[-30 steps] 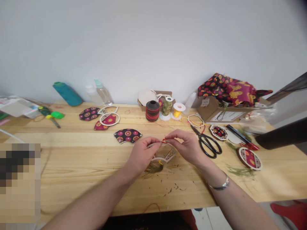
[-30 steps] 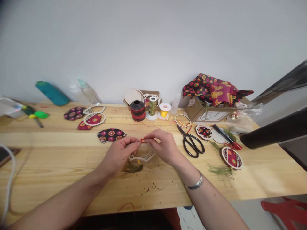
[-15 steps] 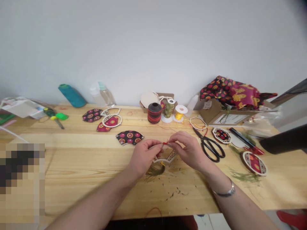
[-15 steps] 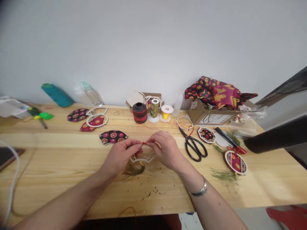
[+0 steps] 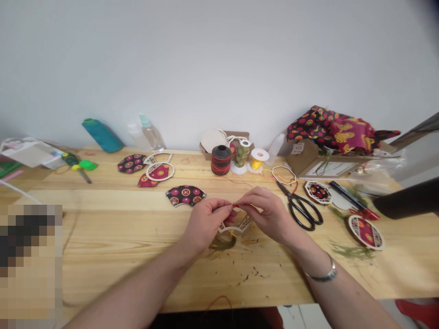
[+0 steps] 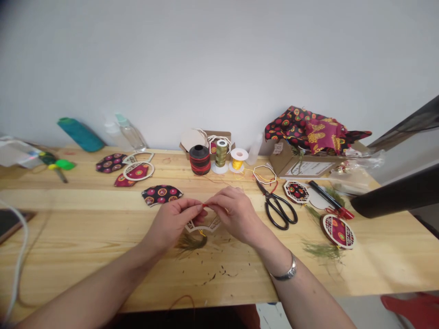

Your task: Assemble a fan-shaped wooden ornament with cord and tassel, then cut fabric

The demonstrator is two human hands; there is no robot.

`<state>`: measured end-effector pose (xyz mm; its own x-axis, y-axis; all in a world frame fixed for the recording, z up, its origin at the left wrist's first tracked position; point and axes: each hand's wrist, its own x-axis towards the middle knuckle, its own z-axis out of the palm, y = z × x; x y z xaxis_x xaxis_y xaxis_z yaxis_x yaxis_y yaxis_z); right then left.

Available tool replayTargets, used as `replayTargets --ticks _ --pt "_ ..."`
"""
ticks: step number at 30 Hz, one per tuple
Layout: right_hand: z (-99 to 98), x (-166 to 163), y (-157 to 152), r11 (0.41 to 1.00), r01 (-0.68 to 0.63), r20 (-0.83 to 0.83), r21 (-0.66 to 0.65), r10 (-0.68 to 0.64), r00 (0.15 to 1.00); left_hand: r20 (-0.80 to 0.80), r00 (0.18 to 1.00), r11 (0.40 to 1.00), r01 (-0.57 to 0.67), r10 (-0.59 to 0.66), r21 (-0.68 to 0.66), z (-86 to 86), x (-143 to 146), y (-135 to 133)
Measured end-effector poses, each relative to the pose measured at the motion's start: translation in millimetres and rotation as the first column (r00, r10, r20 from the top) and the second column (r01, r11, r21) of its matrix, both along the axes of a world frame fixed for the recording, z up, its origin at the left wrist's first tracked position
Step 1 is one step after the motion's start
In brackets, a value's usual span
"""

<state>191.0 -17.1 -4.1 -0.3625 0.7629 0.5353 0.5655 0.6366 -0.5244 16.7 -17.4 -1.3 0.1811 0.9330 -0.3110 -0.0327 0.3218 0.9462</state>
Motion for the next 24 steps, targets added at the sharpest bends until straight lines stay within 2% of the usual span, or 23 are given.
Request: replayTargets --ticks 9,15,24 --pt "0.8 0.0 -2.2 0.999 -0.021 0.021 -0.041 0.022 1.0 0.018 1.0 1.0 -0.003 0.003 0.004 -1.9 -0.4 0.2" --pt "0.6 -1.8 -1.3 0.999 -0.001 -0.04 -0.032 0.0 0.999 0.022 1.0 1.0 -0.01 0.01 -0.009 -2.3 0.1 -0.1" --pt "4.2 -3.3 -3.1 0.992 -0.01 -0.107 -0.122 -0.003 0.994 0.01 1.0 1.0 -0.008 0.008 -0.002 0.5 1.5 -0.9"
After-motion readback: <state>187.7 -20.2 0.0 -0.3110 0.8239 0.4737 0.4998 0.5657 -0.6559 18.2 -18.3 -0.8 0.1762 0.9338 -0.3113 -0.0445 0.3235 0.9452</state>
